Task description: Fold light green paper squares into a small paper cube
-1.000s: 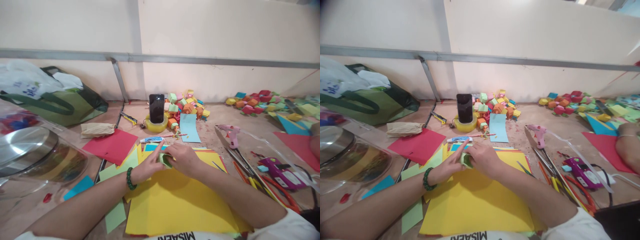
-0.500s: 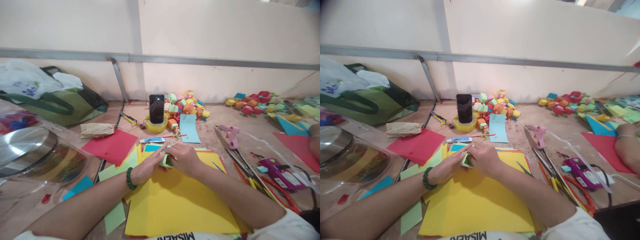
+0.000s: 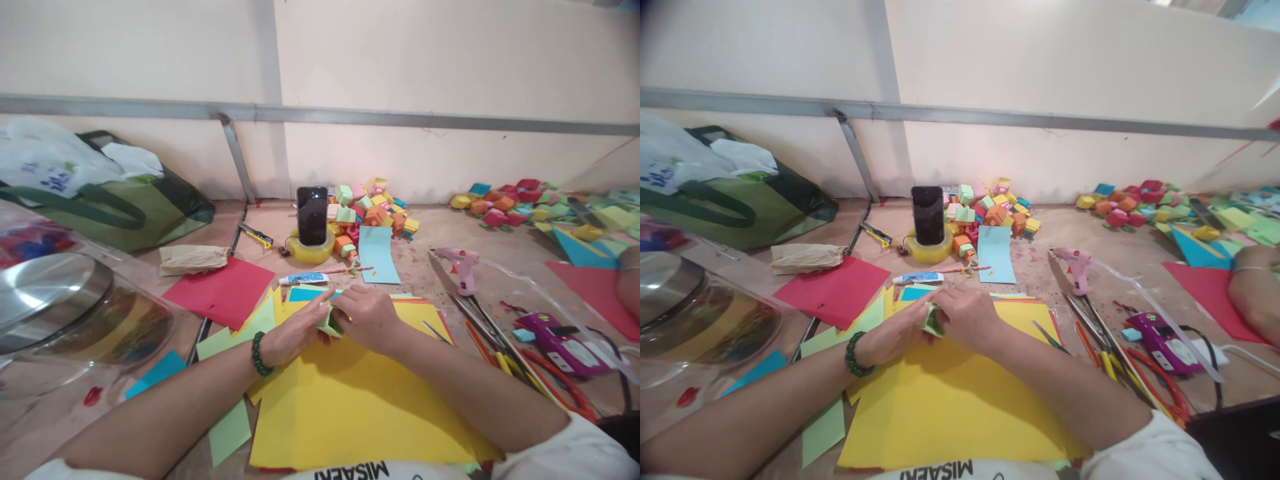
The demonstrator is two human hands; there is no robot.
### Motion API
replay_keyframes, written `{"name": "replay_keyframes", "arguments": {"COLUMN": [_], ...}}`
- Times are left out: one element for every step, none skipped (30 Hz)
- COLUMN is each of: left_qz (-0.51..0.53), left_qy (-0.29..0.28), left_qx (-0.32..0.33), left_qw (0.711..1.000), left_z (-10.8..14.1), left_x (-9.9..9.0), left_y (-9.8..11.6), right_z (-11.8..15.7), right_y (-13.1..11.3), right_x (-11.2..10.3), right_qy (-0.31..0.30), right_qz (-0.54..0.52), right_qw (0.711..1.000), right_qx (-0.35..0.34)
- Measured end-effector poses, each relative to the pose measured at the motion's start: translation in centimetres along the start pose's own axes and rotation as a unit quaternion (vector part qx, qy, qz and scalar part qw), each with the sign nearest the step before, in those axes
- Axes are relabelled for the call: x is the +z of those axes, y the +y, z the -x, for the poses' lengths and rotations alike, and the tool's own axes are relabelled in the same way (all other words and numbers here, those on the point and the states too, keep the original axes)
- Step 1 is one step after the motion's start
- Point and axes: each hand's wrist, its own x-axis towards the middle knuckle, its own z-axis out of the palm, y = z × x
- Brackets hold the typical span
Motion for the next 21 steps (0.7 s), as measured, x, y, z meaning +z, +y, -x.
{"name": "replay_keyframes", "arguments": {"left_qz": [-0.023,-0.048,-0.073,-0.093,-0.107,-0.117,-0.124,-0.129,-0.131,-0.129,-0.124,-0.116,-0.107,-0.098,-0.091,-0.082,-0.071,-0.055,-0.035,-0.013,0.009], "left_qy": [-0.012,-0.023,-0.029,-0.030,-0.027,-0.023,-0.018,-0.014,-0.012,-0.012,-0.016,-0.021,-0.030,-0.039,-0.047,-0.051,-0.049,-0.045,-0.038,-0.031,-0.025], "left_qx": [0.006,0.013,0.020,0.025,0.030,0.033,0.035,0.037,0.039,0.041,0.043,0.046,0.049,0.055,0.061,0.063,0.058,0.049,0.036,0.024,0.016], "left_qw": [1.000,0.999,0.997,0.995,0.993,0.992,0.991,0.991,0.991,0.991,0.991,0.992,0.993,0.993,0.993,0.993,0.995,0.996,0.998,0.999,1.000], "left_z": [0.0,0.1,0.1,0.1,0.0,0.0,-0.1,-0.1,-0.2,-0.2,-0.3,-0.3,-0.3,-0.3,-0.3,-0.3,-0.3,-0.3,-0.2,-0.2,-0.2], "left_x": [0.0,0.1,0.1,0.1,0.1,0.1,0.0,0.0,0.1,0.1,0.2,0.2,0.3,0.4,0.4,0.4,0.4,0.3,0.2,0.1,0.0], "left_y": [0.1,0.2,0.3,0.4,0.4,0.4,0.5,0.5,0.5,0.6,0.6,0.7,0.7,0.7,0.7,0.6,0.6,0.5,0.5,0.4,0.4], "right_z": [0.0,0.1,0.1,0.1,0.1,0.1,0.0,0.0,-0.1,-0.2,-0.3,-0.3,-0.3,-0.3,-0.2,-0.1,0.1,0.2,0.3,0.4,0.4], "right_y": [0.1,0.1,0.2,0.2,0.3,0.3,0.3,0.4,0.4,0.4,0.4,0.4,0.4,0.3,0.3,0.3,0.3,0.3,0.4,0.5,0.6], "right_x": [0.2,0.4,0.6,0.7,0.8,0.9,0.9,0.8,0.5,0.3,0.0,-0.3,-0.5,-0.7,-0.7,-0.6,-0.5,-0.3,0.0,0.2,0.4], "right_qy": [-0.011,-0.019,-0.026,-0.029,-0.031,-0.032,-0.038,-0.050,-0.068,-0.091,-0.115,-0.133,-0.147,-0.154,-0.156,-0.152,-0.145,-0.133,-0.117,-0.098,-0.078], "right_qz": [-0.017,-0.030,-0.038,-0.042,-0.046,-0.051,-0.061,-0.075,-0.090,-0.103,-0.113,-0.119,-0.125,-0.131,-0.137,-0.141,-0.142,-0.140,-0.136,-0.132,-0.131], "right_qw": [1.000,0.999,0.999,0.998,0.998,0.998,0.997,0.995,0.992,0.988,0.983,0.979,0.975,0.973,0.972,0.972,0.973,0.976,0.980,0.984,0.986], "right_qx": [0.010,0.016,0.018,0.022,0.025,0.030,0.038,0.049,0.062,0.074,0.086,0.098,0.106,0.111,0.114,0.113,0.108,0.099,0.088,0.075,0.062]}}
